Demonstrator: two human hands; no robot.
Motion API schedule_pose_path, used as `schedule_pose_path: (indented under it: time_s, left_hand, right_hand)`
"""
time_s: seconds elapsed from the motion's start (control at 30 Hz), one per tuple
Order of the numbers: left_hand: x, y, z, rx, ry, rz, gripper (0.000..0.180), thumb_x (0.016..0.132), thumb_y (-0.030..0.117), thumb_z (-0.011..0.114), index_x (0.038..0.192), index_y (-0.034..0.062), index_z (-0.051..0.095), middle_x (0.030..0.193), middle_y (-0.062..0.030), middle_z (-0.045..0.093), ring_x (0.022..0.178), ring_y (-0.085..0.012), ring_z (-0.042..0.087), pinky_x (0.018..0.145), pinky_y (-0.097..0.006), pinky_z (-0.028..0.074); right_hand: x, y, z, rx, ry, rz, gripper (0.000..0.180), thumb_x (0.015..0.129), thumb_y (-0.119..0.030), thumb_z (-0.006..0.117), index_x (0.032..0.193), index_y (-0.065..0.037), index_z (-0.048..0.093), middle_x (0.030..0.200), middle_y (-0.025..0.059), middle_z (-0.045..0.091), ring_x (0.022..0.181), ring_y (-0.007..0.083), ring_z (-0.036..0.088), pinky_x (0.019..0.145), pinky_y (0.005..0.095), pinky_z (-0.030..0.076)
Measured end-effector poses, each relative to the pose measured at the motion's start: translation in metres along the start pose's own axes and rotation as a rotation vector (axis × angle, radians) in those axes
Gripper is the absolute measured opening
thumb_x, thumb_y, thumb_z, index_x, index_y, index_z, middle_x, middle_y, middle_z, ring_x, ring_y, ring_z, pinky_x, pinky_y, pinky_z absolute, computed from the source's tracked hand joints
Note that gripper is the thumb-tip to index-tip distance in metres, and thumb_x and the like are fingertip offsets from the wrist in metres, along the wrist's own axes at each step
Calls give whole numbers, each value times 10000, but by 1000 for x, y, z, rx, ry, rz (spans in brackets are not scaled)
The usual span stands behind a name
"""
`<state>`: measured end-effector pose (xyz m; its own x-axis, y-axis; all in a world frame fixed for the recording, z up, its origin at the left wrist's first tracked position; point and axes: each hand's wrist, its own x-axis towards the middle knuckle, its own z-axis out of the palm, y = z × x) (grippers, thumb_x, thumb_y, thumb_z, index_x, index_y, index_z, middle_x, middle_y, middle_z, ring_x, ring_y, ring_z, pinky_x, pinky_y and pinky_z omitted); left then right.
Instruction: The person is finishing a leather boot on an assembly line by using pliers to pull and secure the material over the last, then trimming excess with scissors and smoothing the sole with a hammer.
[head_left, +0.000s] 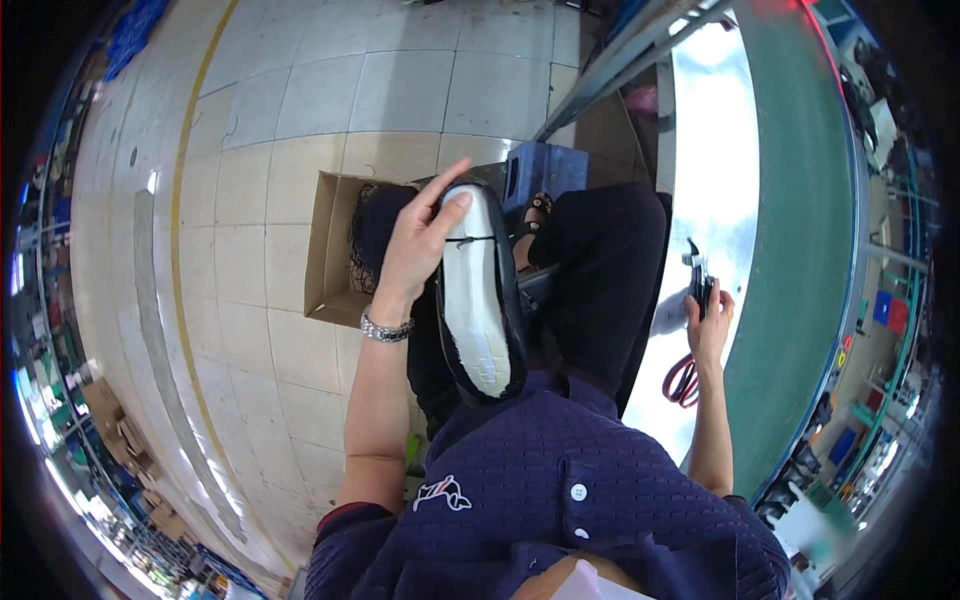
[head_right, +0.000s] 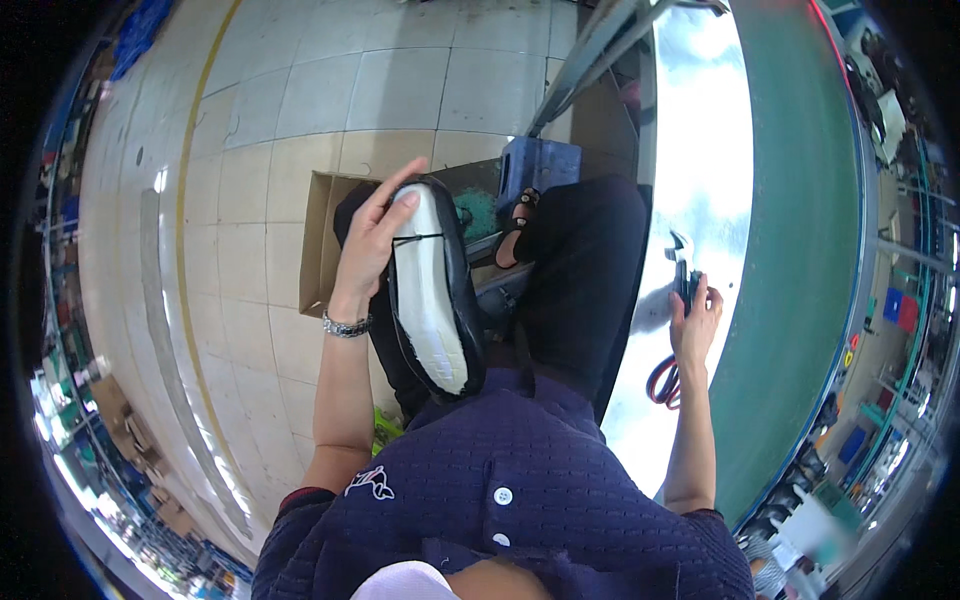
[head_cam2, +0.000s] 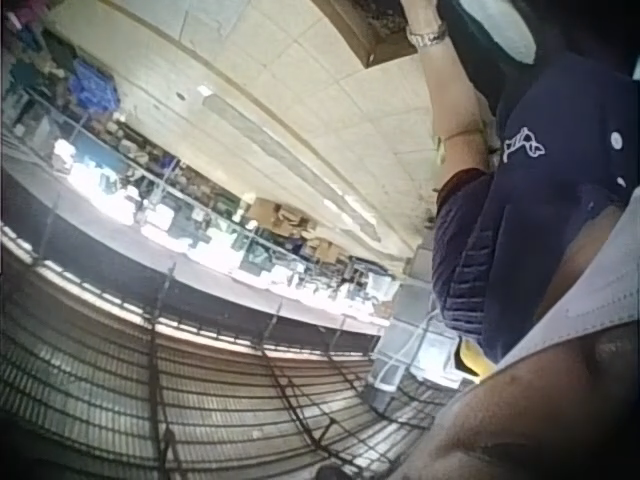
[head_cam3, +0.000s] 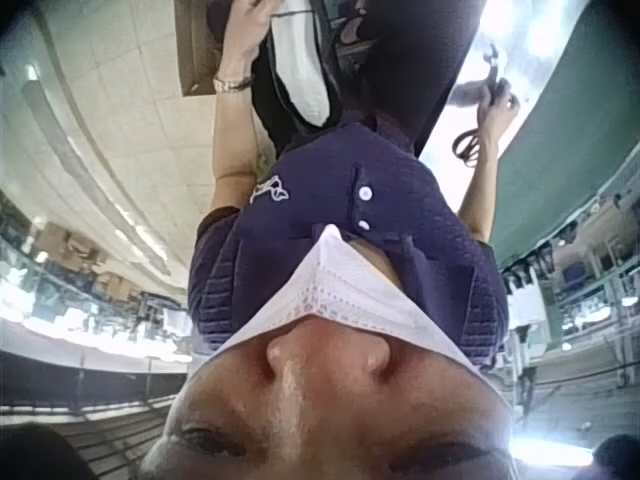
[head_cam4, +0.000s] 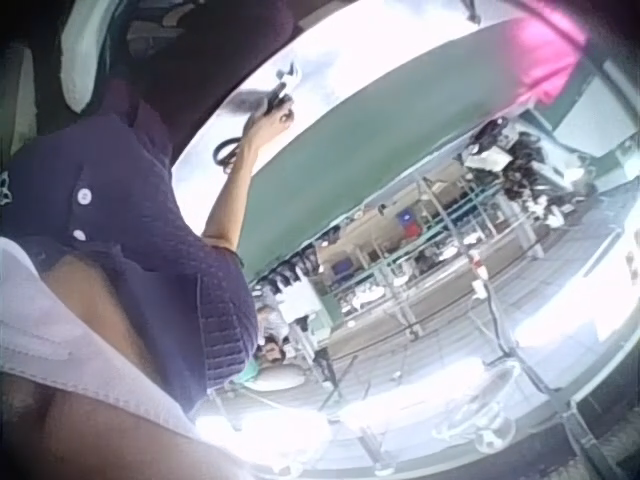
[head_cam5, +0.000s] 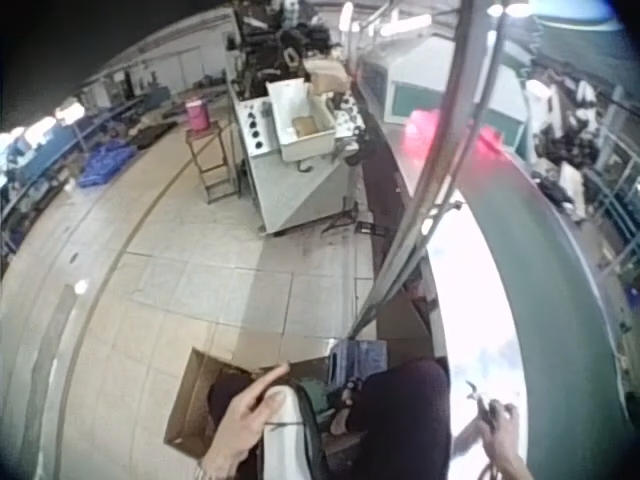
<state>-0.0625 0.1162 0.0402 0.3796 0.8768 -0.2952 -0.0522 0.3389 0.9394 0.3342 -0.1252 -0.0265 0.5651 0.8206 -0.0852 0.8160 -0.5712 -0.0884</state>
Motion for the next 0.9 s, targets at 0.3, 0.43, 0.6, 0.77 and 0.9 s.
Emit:
schedule_pose_path:
  time_s: [0.3,0.43,0.6,0.77,0.9]
  left_hand:
    - [-7,-4,6,-210,43,4,381,995,149,409,1340,29,517,1207,-36,581,1048,-91,540,945,-237,406]
    - [-6,-11,8,-130,96,58,365,997,152,410,1317,23,530,1190,-37,585,1035,-90,541,938,-230,399]
    - [-4,-15,12,-188,125,69,335,985,150,478,1295,43,547,1085,-33,574,925,-80,506,851,-220,398]
    - [-6,-13,13,-149,141,92,339,982,131,436,1272,17,571,1206,-63,596,1053,-112,548,946,-241,399]
    - [-4,-10,9,-174,116,77,336,961,122,479,1267,5,555,1238,-102,593,1103,-160,554,961,-271,407]
  right_hand:
    - [37,-125,-119,871,-681,202,447,797,-142,653,1203,-32,503,931,167,675,729,126,637,548,233,450]
    - [28,-214,-159,1178,-1189,109,635,843,-174,674,1399,-43,396,864,143,710,583,150,644,421,192,376]
    - [27,-273,-155,1126,-1370,55,692,961,-121,542,1532,-109,151,1087,173,668,912,195,664,704,279,542]
    - [37,-289,-146,1176,-1473,103,716,1001,-159,499,1538,-115,26,1163,172,632,1051,221,628,892,350,513]
    - [53,-310,-155,1004,-1476,137,642,1013,-189,487,1526,-111,109,1076,132,634,953,196,635,867,352,522]
